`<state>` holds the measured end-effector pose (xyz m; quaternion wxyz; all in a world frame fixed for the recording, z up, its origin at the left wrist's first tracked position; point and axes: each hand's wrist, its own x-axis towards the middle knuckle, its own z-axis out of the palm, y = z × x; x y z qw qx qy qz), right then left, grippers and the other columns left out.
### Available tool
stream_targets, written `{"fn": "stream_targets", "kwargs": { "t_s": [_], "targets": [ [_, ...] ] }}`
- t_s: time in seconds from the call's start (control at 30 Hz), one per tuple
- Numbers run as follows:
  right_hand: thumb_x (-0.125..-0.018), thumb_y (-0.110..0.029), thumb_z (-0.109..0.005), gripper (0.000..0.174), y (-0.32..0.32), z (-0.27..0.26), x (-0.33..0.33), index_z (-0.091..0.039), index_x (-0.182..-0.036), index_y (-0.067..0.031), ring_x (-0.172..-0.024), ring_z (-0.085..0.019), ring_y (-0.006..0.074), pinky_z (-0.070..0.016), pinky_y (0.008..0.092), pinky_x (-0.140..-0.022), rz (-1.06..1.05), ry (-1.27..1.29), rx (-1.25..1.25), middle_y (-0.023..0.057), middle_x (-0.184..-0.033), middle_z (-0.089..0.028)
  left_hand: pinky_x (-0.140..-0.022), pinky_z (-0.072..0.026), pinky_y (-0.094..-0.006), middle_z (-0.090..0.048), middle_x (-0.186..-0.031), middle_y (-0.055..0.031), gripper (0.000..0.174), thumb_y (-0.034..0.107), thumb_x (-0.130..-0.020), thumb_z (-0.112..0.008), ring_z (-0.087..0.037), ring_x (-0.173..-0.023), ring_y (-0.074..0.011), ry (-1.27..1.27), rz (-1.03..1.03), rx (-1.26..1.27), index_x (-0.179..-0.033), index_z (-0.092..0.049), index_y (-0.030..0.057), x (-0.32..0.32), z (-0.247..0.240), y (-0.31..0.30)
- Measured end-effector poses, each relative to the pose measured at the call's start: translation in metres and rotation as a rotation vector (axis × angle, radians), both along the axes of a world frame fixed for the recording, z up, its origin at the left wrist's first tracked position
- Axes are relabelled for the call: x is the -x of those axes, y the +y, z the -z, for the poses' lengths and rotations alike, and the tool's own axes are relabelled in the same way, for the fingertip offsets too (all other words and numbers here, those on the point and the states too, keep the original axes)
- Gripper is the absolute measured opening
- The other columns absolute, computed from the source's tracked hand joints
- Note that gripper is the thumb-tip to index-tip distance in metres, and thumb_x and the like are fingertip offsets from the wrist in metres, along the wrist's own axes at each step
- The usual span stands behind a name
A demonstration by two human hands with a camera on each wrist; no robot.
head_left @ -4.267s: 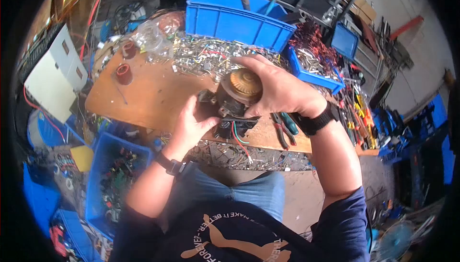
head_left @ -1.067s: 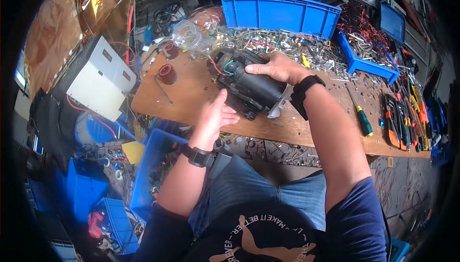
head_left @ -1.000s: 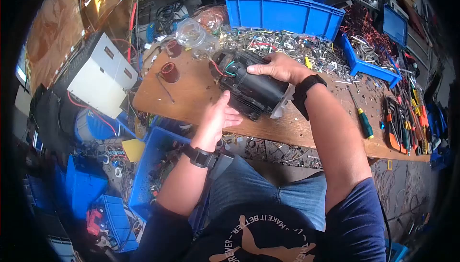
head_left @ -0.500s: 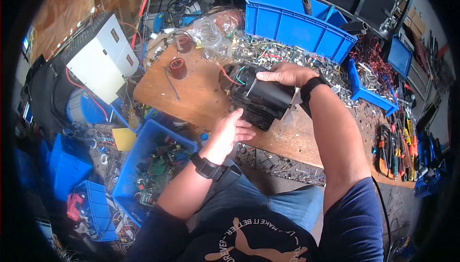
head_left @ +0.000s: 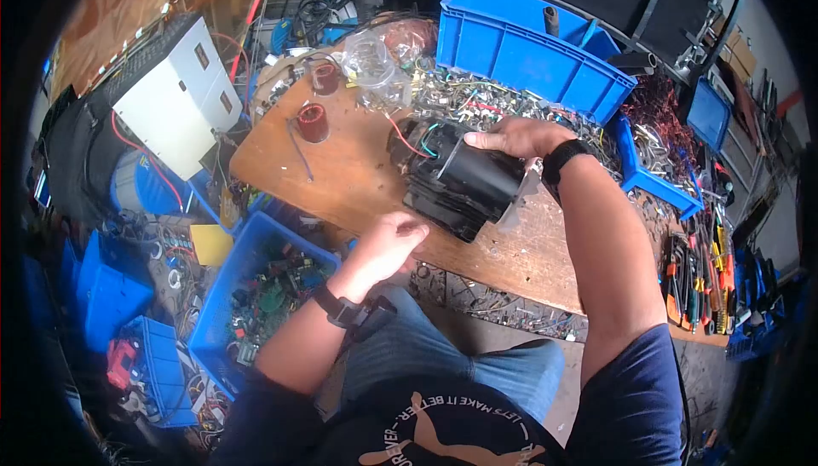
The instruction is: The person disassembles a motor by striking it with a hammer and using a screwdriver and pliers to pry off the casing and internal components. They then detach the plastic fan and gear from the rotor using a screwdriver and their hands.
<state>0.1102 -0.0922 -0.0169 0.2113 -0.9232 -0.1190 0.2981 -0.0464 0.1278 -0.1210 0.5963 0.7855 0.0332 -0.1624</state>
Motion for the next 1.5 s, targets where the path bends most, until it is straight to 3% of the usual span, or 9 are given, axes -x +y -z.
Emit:
{"fn": "stream_targets", "kwargs": {
  "t_s": [0.23,0.33,0.43,0.97,1.0,1.1,1.13,1.27,1.5],
  "targets": [
    [-0.078,-0.079,-0.05,0.09,0.003,0.002,-0.001,-0.062,-0.122,-0.0005,-0.115,-0.057,0.0354,-0.0503,0.0485,-0.088,-0.005,-0.051,0.073,0.02,-0.125,-0.06,-0.065,-0.0516,-0.0298,-0.068,-0.081,-0.0112,0.024,0.016,-0.085,-0.07,-0.064,-0.07,-0.0153,-0.487,-0.158,-0.261,-0.099,-0.065,-0.0032,-0.003,0.005,0.01],
    [-0.081,-0.078,-0.048,0.087,0.007,-0.003,0.005,-0.06,-0.126,-0.0051,-0.106,-0.062,0.0302,-0.0561,0.0418,-0.075,-0.129,-0.122,0.116,0.0165,-0.118,-0.063,-0.063,-0.0487,-0.0305,-0.067,-0.076,-0.0103,0.021,0.015,-0.083,-0.071,-0.06,-0.066,-0.0147,-0.516,-0.259,-0.285,-0.092,-0.065,-0.0028,-0.007,0.0,0.01],
    [-0.085,-0.075,-0.045,0.081,0.013,-0.007,0.017,-0.067,-0.115,-0.0033,-0.114,-0.057,0.0351,-0.0422,0.0448,-0.1,-0.121,-0.186,0.165,0.0181,-0.119,-0.064,-0.06,-0.0471,-0.0297,-0.066,-0.073,-0.0088,0.019,0.013,-0.082,-0.072,-0.058,-0.064,-0.0139,-0.573,-0.263,-0.301,-0.09,-0.064,-0.0027,-0.011,0.013,0.012],
    [-0.086,-0.061,-0.056,0.065,0.02,0.016,0.052,-0.069,-0.108,-0.0014,-0.11,-0.06,0.0367,-0.0462,0.0444,-0.095,-0.087,-0.497,0.175,0.0196,-0.116,-0.065,-0.056,-0.0456,-0.0269,-0.064,-0.067,-0.0057,0.012,0.008,-0.081,-0.072,-0.056,-0.059,-0.0102,-0.783,-0.275,-0.405,-0.085,-0.065,-0.0004,0.015,-0.013,-0.009],
    [-0.086,-0.059,-0.057,0.065,0.014,0.011,0.058,-0.066,-0.113,-0.0007,-0.112,-0.059,0.0366,-0.0452,0.0441,-0.096,-0.082,-0.492,0.163,0.0212,-0.117,-0.064,-0.064,-0.0489,-0.0309,-0.066,-0.077,-0.0096,0.014,0.007,-0.08,-0.071,-0.061,-0.068,-0.0172,-0.721,-0.273,-0.341,-0.09,-0.064,-0.0001,0.017,-0.019,-0.01],
    [-0.086,-0.043,-0.062,0.054,-0.012,-0.004,0.085,-0.062,-0.118,-0.0003,-0.11,-0.059,0.0371,-0.0467,0.0439,-0.094,0.022,-0.649,0.077,0.0216,-0.118,-0.063,-0.077,-0.0494,-0.036,-0.065,-0.093,-0.0142,0.019,0.006,-0.079,-0.071,-0.063,-0.085,-0.0274,-1.213,-0.263,-0.497,-0.095,-0.063,-0.0011,0.01,-0.035,-0.01],
    [-0.085,-0.037,-0.065,0.047,-0.025,-0.002,0.103,-0.063,-0.114,-0.0001,-0.106,-0.06,0.0376,-0.0482,0.0437,-0.09,0.045,-0.862,-0.002,0.0203,-0.112,-0.064,-0.09,-0.0459,-0.041,-0.061,-0.109,-0.0171,0.03,0.009,-0.076,-0.072,-0.057,-0.103,-0.0352,-1.134,-0.2,-0.481,-0.103,-0.062,-0.0018,0.007,-0.036,-0.008],
    [-0.08,-0.02,-0.071,0.032,-0.075,0.015,0.176,-0.063,-0.105,-0.0012,-0.096,-0.06,0.0375,-0.0491,0.044,-0.083,0.092,-1.141,-0.233,0.0176,-0.099,-0.063,-0.098,-0.0422,-0.044,-0.057,-0.119,-0.0171,0.05,0.017,-0.071,-0.077,-0.05,-0.116,-0.0355,-1.222,-0.077,-0.688,-0.114,-0.059,-0.0013,-0.019,-0.037,-0.02],
    [-0.072,-0.008,-0.077,0.036,-0.127,0.088,0.286,-0.063,-0.105,-0.0019,-0.102,-0.059,0.0371,-0.0471,0.0422,-0.09,0.428,-0.857,-0.376,0.0167,-0.103,-0.063,-0.102,-0.0394,-0.0444,-0.056,-0.12,-0.0186,0.057,0.02,-0.067,-0.081,-0.048,-0.118,-0.0366,-1.181,0.008,-0.736,-0.114,-0.059,-0.0016,-0.034,-0.027,-0.026]
  ]
}}
